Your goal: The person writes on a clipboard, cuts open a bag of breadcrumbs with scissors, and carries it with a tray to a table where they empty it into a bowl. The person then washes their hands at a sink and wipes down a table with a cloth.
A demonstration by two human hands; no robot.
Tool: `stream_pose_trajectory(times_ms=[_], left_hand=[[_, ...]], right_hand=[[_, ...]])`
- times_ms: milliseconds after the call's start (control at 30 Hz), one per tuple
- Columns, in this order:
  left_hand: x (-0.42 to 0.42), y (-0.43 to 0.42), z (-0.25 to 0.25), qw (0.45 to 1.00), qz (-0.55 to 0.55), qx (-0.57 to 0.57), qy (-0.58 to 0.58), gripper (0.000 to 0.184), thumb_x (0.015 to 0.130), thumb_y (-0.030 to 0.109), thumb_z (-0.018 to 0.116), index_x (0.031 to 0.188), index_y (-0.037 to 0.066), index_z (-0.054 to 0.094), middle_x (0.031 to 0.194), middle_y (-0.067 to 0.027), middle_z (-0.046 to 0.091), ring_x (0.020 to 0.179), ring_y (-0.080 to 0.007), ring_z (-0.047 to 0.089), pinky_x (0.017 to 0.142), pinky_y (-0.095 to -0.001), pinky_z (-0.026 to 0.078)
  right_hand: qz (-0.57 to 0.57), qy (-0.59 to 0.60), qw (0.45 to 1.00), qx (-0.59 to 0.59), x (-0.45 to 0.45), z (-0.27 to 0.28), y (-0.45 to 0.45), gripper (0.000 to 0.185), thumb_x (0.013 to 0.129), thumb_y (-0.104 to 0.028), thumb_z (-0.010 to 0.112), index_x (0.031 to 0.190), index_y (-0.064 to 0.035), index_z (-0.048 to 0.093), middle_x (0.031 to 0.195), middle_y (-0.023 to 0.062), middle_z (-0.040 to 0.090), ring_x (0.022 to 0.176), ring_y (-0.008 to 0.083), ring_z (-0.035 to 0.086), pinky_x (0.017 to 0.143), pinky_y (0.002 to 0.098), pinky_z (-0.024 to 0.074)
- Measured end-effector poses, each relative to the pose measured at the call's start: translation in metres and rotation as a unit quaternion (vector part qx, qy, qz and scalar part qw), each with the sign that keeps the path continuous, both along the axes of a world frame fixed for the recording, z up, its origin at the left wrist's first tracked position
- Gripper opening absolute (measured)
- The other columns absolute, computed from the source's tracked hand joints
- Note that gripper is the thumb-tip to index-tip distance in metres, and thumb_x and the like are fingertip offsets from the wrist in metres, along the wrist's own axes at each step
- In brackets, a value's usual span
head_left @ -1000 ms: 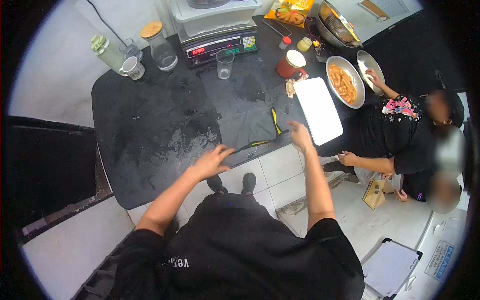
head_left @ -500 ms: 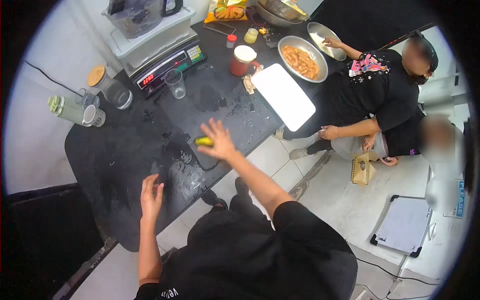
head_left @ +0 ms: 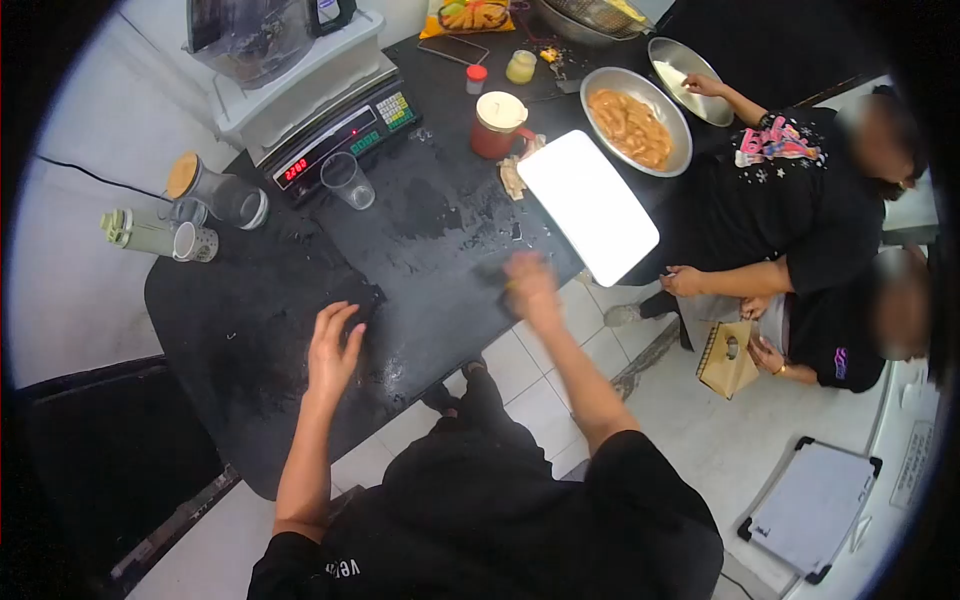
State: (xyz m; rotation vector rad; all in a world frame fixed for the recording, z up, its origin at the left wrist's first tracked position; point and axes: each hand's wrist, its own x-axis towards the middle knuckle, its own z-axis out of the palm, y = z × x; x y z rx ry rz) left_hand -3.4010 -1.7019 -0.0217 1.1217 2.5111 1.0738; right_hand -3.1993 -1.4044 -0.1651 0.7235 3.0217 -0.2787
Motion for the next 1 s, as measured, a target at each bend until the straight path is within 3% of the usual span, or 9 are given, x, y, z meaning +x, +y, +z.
stream_pose_trajectory(times_ms=[67, 200, 300, 367, 500, 600, 633, 767, 1000], left_hand=[[-0.016, -0.005, -0.016, 0.999, 0.034, -0.001, 0.026, 0.027, 0.083, 0.008, 0.066, 0.109, 0.003, 0.062, 0.117, -0.0148, 0.056, 0.107, -0.0322, 0.057, 0.088, -0.0373, 0.047], [-0.035, 0.023, -0.028, 0.993, 0.096, 0.012, 0.068, 0.036, 0.082, 0.009, 0.067, 0.116, 0.001, 0.057, 0.118, -0.017, 0.055, 0.109, -0.0332, 0.055, 0.092, -0.0382, 0.045], [-0.038, 0.073, -0.03, 0.986, 0.13, 0.015, 0.102, 0.051, 0.08, 0.011, 0.07, 0.124, -0.001, 0.049, 0.119, -0.0187, 0.054, 0.112, -0.0345, 0.053, 0.096, -0.039, 0.042], [-0.047, 0.102, -0.048, 0.983, 0.162, 0.028, 0.085, 0.064, 0.077, 0.013, 0.074, 0.131, -0.002, 0.042, 0.121, -0.0199, 0.053, 0.114, -0.0353, 0.05, 0.098, -0.0389, 0.04], [-0.086, 0.137, -0.111, 0.955, 0.281, 0.083, -0.043, 0.084, 0.07, 0.022, 0.081, 0.135, -0.003, 0.034, 0.126, -0.0202, 0.051, 0.119, -0.0342, 0.048, 0.099, -0.0386, 0.039], [-0.107, 0.15, -0.098, 0.937, 0.333, 0.042, -0.096, 0.092, 0.066, 0.025, 0.084, 0.136, -0.006, 0.031, 0.129, -0.021, 0.048, 0.123, -0.0339, 0.045, 0.101, -0.0388, 0.037], [-0.108, 0.15, -0.098, 0.933, 0.343, 0.041, -0.096, 0.092, 0.066, 0.025, 0.084, 0.136, -0.006, 0.031, 0.129, -0.021, 0.048, 0.123, -0.0339, 0.045, 0.101, -0.0388, 0.037], [-0.113, 0.144, -0.103, 0.939, 0.339, 0.024, -0.054, 0.094, 0.065, 0.024, 0.084, 0.137, -0.005, 0.03, 0.128, -0.0207, 0.049, 0.12, -0.0338, 0.047, 0.101, -0.0384, 0.038], [-0.111, 0.149, -0.099, 0.944, 0.321, 0.055, -0.043, 0.095, 0.063, 0.025, 0.086, 0.135, -0.003, 0.032, 0.127, -0.0207, 0.049, 0.12, -0.0341, 0.047, 0.1, -0.0394, 0.039]], right_hand=[[-0.142, 0.203, 0.969, 0.015, 0.012, -0.02, 0.04, 0.039, 0.092, -0.019, 0.05, 0.129, -0.0068, 0.051, 0.14, 0.0161, 0.044, 0.13, 0.0381, 0.038, 0.104, 0.0516, 0.0329], [-0.237, 0.269, 0.933, -0.037, -0.06, -0.025, 0.04, 0.037, 0.096, -0.018, 0.043, 0.125, 0.0018, 0.052, 0.139, 0.0216, 0.042, 0.131, 0.0397, 0.036, 0.105, 0.0494, 0.0311], [-0.134, 0.282, 0.95, 0.015, -0.133, -0.038, 0.02, 0.039, 0.093, -0.022, 0.048, 0.123, 0.0025, 0.053, 0.137, 0.0215, 0.045, 0.131, 0.0379, 0.036, 0.106, 0.0477, 0.0302], [-0.008, 0.137, 0.989, -0.064, -0.167, 0.005, -0.019, 0.054, 0.083, -0.032, 0.063, 0.126, -0.0011, 0.051, 0.141, 0.0184, 0.041, 0.135, 0.0367, 0.032, 0.109, 0.0483, 0.0277], [0.298, 0.198, 0.922, -0.145, -0.155, -0.001, -0.033, 0.053, 0.079, -0.026, 0.069, 0.127, -0.0097, 0.053, 0.138, 0.0151, 0.046, 0.132, 0.0347, 0.037, 0.108, 0.0463, 0.0307], [0.241, 0.132, 0.96, -0.05, -0.184, 0.002, 0.043, 0.043, 0.084, -0.01, 0.058, 0.126, -0.0049, 0.052, 0.135, 0.0196, 0.047, 0.128, 0.0383, 0.041, 0.107, 0.0445, 0.0329], [0.105, 0.276, 0.952, -0.079, -0.19, -0.012, 0.056, 0.042, 0.086, -0.009, 0.056, 0.126, 0.0001, 0.05, 0.134, 0.0223, 0.047, 0.129, 0.0403, 0.039, 0.108, 0.046, 0.0316], [-0.034, 0.288, 0.956, -0.035, -0.276, -0.026, 0.1, 0.041, 0.096, -0.025, 0.045, 0.129, -0.0011, 0.049, 0.14, 0.0217, 0.041, 0.133, 0.0402, 0.033, 0.108, 0.0477, 0.0297], [0.169, 0.19, 0.966, -0.053, -0.267, -0.02, 0.006, 0.038, 0.085, -0.009, 0.054, 0.122, -0.0097, 0.058, 0.14, 0.012, 0.045, 0.134, 0.0319, 0.036, 0.107, 0.0452, 0.0335]])
